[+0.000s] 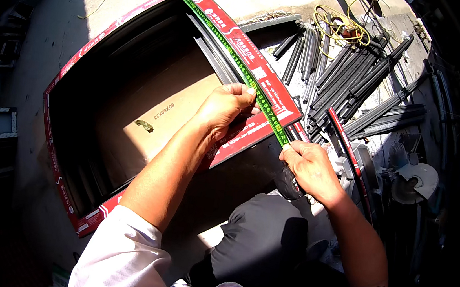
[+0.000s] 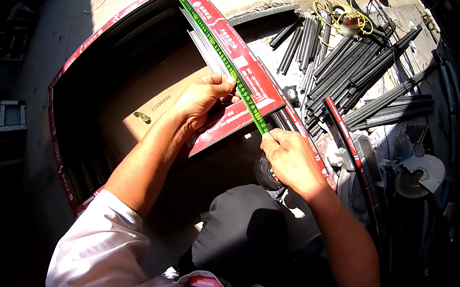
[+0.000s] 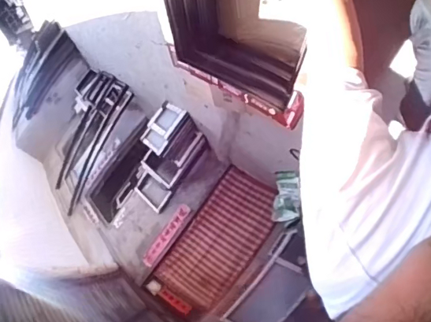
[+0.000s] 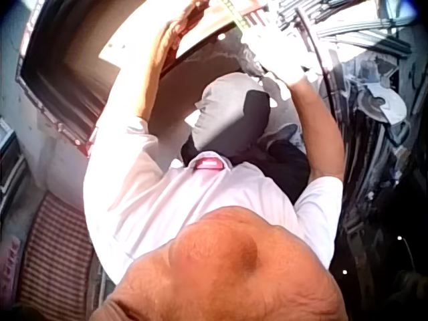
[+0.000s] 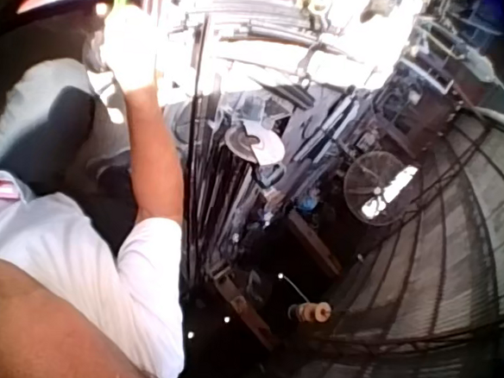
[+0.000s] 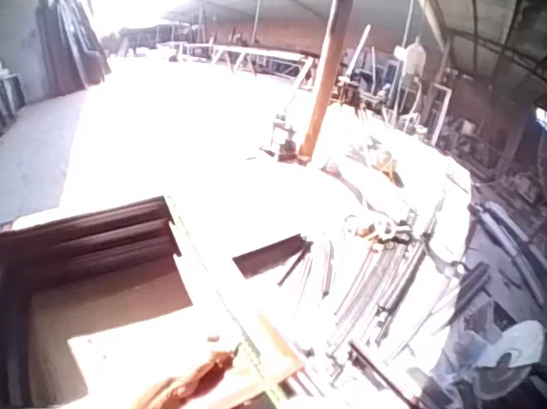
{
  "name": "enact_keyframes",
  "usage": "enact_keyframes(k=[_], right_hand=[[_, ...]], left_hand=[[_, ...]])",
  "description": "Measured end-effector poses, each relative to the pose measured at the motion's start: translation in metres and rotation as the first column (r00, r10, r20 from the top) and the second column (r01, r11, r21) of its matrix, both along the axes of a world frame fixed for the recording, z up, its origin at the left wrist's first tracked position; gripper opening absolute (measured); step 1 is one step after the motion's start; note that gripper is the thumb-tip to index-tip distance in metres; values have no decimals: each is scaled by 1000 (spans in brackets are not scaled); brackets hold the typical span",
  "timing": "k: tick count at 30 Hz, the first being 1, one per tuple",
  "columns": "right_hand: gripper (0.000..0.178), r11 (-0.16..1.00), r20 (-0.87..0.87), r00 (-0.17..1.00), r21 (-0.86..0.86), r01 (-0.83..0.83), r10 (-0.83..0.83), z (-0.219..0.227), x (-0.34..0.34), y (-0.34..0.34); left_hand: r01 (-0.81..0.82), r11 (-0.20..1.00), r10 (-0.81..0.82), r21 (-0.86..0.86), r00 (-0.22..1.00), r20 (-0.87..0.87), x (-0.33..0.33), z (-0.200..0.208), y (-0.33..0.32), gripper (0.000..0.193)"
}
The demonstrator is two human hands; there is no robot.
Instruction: The person measures and marks a long window frame profile with a tape measure and marker, then cuts it to length using a miter saw. The cut piece is placed into a larger frame assembly on the floor, and the process is repeated for additional pieces.
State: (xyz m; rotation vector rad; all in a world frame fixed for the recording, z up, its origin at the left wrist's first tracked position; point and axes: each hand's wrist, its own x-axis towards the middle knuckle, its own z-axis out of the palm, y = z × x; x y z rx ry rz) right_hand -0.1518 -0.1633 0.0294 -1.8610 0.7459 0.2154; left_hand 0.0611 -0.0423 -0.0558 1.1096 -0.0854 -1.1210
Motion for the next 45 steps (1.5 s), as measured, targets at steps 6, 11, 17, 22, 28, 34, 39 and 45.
enact_keyframes(k=[6,11,17,22,28,34,39,45], right_hand=[[34,996,0,1000,-88,-19,19,-6,-1,-5],[36,990,4,999,-136,-40,40,-5,2,-6],[36,981,18,998,-184,-55,59,-5,0,-10],[35,984,26,998,-169,-50,55,-4,1,-9],[36,992,-40,999,-127,-25,20,1,2,-8],[36,986,-29,998,-157,-53,49,-1,3,-8],[36,992,-52,998,-119,-30,24,3,3,-8],[36,990,-39,999,-133,-42,37,1,3,-8]], left_hand=[[22,1000,-21,-16,998,59,-2,8,2,11],[25,1000,-26,8,995,99,-2,10,6,12],[61,997,-72,53,970,231,-3,10,4,14],[58,994,-78,88,967,243,-3,13,4,16],[50,988,-85,145,966,246,-5,20,5,17],[17,992,-52,127,959,278,-9,19,3,19],[5,991,-45,135,954,296,-11,21,2,19],[17,991,-55,130,952,299,-9,17,3,18]])
